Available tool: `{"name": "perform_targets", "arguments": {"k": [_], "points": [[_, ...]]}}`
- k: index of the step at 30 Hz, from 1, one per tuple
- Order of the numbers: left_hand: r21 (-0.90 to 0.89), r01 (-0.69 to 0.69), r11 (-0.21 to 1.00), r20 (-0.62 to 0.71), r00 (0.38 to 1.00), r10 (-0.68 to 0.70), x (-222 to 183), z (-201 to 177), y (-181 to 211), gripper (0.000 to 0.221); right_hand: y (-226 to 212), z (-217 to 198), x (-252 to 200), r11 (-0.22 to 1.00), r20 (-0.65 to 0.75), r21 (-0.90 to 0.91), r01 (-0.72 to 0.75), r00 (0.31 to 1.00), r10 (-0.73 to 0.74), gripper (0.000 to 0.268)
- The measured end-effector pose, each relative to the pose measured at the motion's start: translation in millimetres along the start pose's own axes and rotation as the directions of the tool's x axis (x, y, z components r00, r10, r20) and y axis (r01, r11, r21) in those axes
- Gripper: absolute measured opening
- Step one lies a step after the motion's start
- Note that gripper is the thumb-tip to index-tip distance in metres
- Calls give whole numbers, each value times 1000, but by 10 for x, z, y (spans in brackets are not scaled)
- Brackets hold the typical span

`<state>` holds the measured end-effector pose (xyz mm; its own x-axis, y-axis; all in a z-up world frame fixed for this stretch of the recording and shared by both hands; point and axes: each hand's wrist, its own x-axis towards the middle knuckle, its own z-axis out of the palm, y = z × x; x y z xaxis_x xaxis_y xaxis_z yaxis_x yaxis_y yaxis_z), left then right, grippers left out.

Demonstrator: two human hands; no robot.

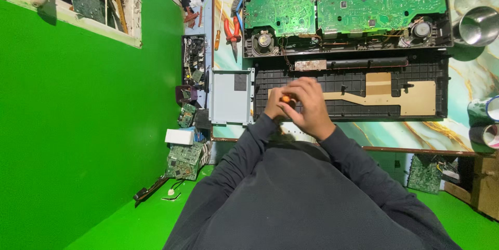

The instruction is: The person uses a screwdriver to work on internal components of an electronic device, handling wires and a circuit board by hand.

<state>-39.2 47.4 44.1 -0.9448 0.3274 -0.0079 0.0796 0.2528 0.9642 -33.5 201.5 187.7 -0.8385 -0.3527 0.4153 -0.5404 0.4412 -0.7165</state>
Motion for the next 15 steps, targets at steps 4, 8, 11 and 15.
{"name": "perform_targets", "arguments": {"k": [4,8,11,15], "points": [[89,-216,972,67,975,210,37,-188,149,25,-52,-101,51,996,127,23,90,988,-92,34],[47,-109,993,-49,993,111,-12,-257,491,20,-26,-62,45,991,42,-132,37,999,-32,25],[4,-60,998,-229,972,59,-190,70,577,17,45,3,-56,980,-40,-190,-64,998,57,24],[5,-177,984,-147,973,176,-90,290,227,22,79,90,-79,989,-25,-139,-43,999,40,22]]}}
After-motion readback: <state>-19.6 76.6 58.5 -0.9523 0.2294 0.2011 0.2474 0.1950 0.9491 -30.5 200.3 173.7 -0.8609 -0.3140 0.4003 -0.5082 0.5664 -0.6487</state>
